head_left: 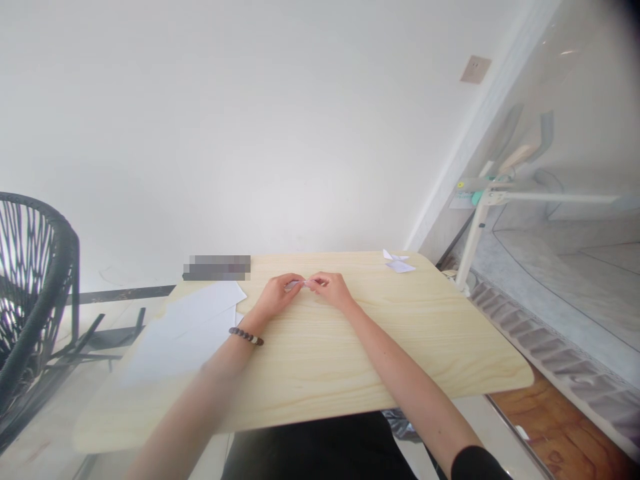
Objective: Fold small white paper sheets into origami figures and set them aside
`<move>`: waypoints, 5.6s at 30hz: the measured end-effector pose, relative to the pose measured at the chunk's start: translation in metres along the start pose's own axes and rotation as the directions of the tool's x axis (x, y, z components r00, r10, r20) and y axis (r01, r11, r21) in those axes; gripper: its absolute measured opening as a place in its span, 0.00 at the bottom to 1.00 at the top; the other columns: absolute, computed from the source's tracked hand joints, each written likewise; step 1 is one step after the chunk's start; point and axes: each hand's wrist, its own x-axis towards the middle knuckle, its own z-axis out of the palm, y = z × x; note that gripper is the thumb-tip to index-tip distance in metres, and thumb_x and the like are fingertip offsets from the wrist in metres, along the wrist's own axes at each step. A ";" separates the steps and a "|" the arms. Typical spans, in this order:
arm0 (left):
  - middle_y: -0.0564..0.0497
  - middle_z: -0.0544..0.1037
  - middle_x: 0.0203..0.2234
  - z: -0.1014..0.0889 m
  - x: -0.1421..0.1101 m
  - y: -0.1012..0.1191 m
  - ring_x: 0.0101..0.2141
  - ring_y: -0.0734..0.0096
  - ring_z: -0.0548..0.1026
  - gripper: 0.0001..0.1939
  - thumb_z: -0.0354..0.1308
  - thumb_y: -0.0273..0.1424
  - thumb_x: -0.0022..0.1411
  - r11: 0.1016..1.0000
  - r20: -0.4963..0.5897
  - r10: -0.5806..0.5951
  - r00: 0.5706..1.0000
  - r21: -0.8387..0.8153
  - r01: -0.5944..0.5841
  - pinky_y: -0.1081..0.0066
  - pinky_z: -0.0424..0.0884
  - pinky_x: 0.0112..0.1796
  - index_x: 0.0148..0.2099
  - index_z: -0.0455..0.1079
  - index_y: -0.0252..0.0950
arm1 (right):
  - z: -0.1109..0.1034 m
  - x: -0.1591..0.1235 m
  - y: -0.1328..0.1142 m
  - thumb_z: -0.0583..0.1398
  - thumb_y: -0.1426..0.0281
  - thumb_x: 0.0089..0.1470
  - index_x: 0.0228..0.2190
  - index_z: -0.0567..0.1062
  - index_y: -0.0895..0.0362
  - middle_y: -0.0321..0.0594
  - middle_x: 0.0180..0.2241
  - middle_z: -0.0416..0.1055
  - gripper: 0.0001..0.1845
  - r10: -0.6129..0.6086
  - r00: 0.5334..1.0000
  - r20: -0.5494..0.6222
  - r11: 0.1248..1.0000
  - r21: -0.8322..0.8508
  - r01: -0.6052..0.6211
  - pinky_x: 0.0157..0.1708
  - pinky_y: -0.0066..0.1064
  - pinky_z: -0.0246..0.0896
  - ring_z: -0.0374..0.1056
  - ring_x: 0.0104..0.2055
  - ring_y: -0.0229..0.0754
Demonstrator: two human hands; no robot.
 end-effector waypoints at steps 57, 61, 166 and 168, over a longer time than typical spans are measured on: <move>0.48 0.76 0.26 0.005 0.003 -0.018 0.29 0.65 0.73 0.21 0.50 0.43 0.51 0.870 0.165 -0.267 0.949 -0.383 0.311 0.69 0.67 0.33 0.37 0.70 0.30 | -0.005 0.002 0.009 0.56 0.61 0.43 0.25 0.69 0.59 0.37 0.23 0.69 0.13 0.158 0.987 0.006 0.966 0.207 -0.156 0.27 0.26 0.61 0.66 0.25 0.34; 0.48 0.76 0.26 0.005 0.002 -0.016 0.29 0.67 0.73 0.20 0.51 0.43 0.51 0.859 0.172 -0.274 0.946 -0.398 0.321 0.70 0.67 0.33 0.38 0.69 0.31 | -0.004 0.002 0.009 0.57 0.60 0.42 0.24 0.69 0.60 0.38 0.23 0.70 0.14 0.186 0.983 0.001 0.958 0.224 -0.181 0.25 0.26 0.61 0.67 0.24 0.35; 0.49 0.74 0.23 0.002 0.001 -0.012 0.23 0.72 0.70 0.18 0.54 0.41 0.48 0.911 0.183 -0.236 0.955 -0.299 0.282 0.74 0.67 0.26 0.34 0.68 0.31 | -0.006 0.000 0.005 0.56 0.57 0.43 0.32 0.70 0.60 0.37 0.21 0.69 0.19 0.151 0.982 0.117 0.979 0.124 -0.165 0.18 0.21 0.54 0.56 0.17 0.29; 0.48 0.74 0.24 0.003 0.001 -0.011 0.24 0.72 0.71 0.18 0.54 0.42 0.48 0.893 0.178 -0.258 0.950 -0.332 0.304 0.73 0.67 0.27 0.35 0.68 0.31 | -0.006 0.001 0.005 0.55 0.58 0.43 0.32 0.71 0.60 0.37 0.21 0.69 0.19 0.143 0.985 0.092 0.978 0.138 -0.155 0.18 0.21 0.54 0.56 0.17 0.29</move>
